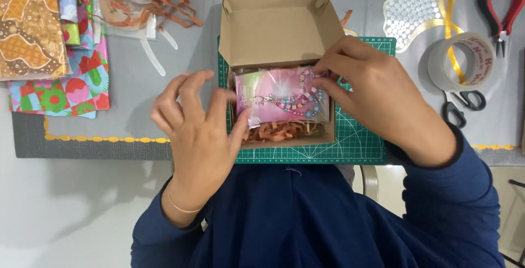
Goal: Assembling a cardboard box, filling it with decorative shredded paper and jewelry, and wrapping it with paper and tape.
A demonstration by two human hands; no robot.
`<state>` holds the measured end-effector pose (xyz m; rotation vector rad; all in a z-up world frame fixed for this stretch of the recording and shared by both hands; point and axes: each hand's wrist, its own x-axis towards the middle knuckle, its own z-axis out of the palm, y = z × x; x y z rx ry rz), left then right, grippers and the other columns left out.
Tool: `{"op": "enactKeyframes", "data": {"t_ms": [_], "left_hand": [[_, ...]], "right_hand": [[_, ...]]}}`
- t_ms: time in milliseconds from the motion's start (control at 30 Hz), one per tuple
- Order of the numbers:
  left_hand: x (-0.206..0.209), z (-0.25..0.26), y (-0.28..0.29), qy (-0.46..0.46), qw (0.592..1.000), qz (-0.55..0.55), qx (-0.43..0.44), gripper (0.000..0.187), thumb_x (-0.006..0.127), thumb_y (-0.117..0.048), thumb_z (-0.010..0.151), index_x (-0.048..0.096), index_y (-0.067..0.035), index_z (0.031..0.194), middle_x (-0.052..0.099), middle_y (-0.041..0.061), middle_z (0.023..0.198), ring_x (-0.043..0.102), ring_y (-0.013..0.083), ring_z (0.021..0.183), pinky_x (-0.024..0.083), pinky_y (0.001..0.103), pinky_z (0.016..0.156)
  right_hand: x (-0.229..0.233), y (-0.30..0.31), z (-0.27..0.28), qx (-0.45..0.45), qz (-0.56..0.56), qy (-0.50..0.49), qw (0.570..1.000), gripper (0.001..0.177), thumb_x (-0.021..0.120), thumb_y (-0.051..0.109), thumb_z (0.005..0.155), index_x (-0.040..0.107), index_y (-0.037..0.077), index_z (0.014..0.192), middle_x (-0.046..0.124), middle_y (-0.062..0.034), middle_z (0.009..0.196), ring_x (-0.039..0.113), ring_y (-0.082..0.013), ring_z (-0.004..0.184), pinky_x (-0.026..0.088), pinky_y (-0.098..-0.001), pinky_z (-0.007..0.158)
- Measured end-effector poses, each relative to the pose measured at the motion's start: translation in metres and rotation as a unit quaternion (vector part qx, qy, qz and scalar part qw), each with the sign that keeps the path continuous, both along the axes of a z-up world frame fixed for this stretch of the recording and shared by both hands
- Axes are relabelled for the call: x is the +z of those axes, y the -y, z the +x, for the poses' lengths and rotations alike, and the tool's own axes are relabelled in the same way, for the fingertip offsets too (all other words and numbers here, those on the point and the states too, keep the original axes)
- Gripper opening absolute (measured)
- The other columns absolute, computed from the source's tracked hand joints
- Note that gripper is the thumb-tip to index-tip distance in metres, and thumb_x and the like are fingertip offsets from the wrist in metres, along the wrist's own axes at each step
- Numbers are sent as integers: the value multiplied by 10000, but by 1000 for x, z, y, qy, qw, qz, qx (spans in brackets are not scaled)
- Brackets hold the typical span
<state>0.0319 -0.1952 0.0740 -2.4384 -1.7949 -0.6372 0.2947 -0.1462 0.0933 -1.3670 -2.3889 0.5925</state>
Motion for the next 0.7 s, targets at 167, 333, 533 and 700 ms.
{"op": "enactKeyframes", "data": {"t_ms": [167,333,533,700], "left_hand": [[7,1,-2,-51,998,14,-19,272,871,-247,924,704,-182,1129,477,118,1416,428,408,1326,398,548,980],[5,4,-7,-54,997,-3,-50,93,736,-179,994,768,-128,923,492,144,1569,348,411,1474,338,590,1146],[-1,5,-12,-65,997,-8,-38,139,759,-177,929,800,-189,1061,381,146,1644,294,432,1517,329,617,1183],[14,2,-4,5,999,8,-35,75,710,-161,973,682,-115,921,505,148,1439,453,411,1365,437,568,1016]], "right_hand": [[-19,1,9,40,171,59,983,98,787,6,979,719,4,1049,622,-158,1042,614,-374,927,540,-477,774],[-30,8,7,41,227,178,957,215,780,312,1046,714,225,860,623,56,774,548,-234,784,451,-363,624],[-35,8,5,46,218,206,953,382,758,353,1063,672,194,726,584,40,715,563,-238,852,403,-377,652],[-29,8,9,70,201,178,961,256,807,328,964,721,172,780,616,-10,883,557,-255,877,416,-389,693]]}}
